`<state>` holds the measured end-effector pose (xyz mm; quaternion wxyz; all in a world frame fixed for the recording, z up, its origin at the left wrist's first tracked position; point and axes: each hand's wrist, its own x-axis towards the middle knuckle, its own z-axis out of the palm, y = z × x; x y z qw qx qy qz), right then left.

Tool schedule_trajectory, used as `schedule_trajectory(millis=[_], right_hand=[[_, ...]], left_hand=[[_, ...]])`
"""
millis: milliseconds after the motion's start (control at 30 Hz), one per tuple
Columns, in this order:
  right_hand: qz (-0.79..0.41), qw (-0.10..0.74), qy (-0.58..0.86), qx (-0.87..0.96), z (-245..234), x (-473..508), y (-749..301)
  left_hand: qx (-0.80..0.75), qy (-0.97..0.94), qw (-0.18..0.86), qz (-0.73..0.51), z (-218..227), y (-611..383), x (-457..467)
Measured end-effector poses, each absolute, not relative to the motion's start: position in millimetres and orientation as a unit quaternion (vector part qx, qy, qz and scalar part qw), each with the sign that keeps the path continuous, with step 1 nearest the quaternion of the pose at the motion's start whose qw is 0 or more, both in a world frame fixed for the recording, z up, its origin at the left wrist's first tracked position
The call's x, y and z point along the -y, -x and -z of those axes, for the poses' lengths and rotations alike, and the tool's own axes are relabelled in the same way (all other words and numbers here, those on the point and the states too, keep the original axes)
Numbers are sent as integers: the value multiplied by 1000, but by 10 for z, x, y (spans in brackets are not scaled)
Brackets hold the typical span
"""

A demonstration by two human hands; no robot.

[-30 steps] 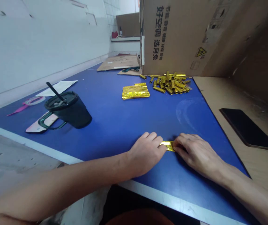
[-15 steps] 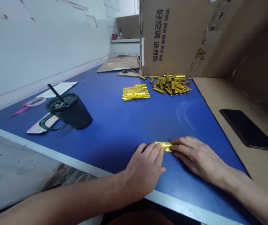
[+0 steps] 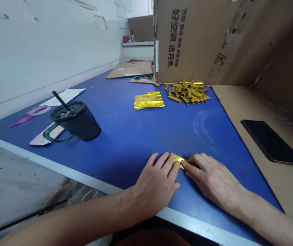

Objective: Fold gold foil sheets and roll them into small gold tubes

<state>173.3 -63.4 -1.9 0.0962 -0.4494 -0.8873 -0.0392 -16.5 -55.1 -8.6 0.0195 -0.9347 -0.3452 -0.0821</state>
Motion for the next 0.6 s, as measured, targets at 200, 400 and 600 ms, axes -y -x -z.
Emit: schedule_trajectory(millis=[200,400,600], right_hand=[[37,88,459,883,14,636,-1710],[27,80,448,890,-19,617,-1746],[24,93,442,892,-25,614,-1758]], left_hand=[[349,934,44,64,96,166,625],[321,944,-15,78,63,233,575],[446,866,-121,191,21,238,372]])
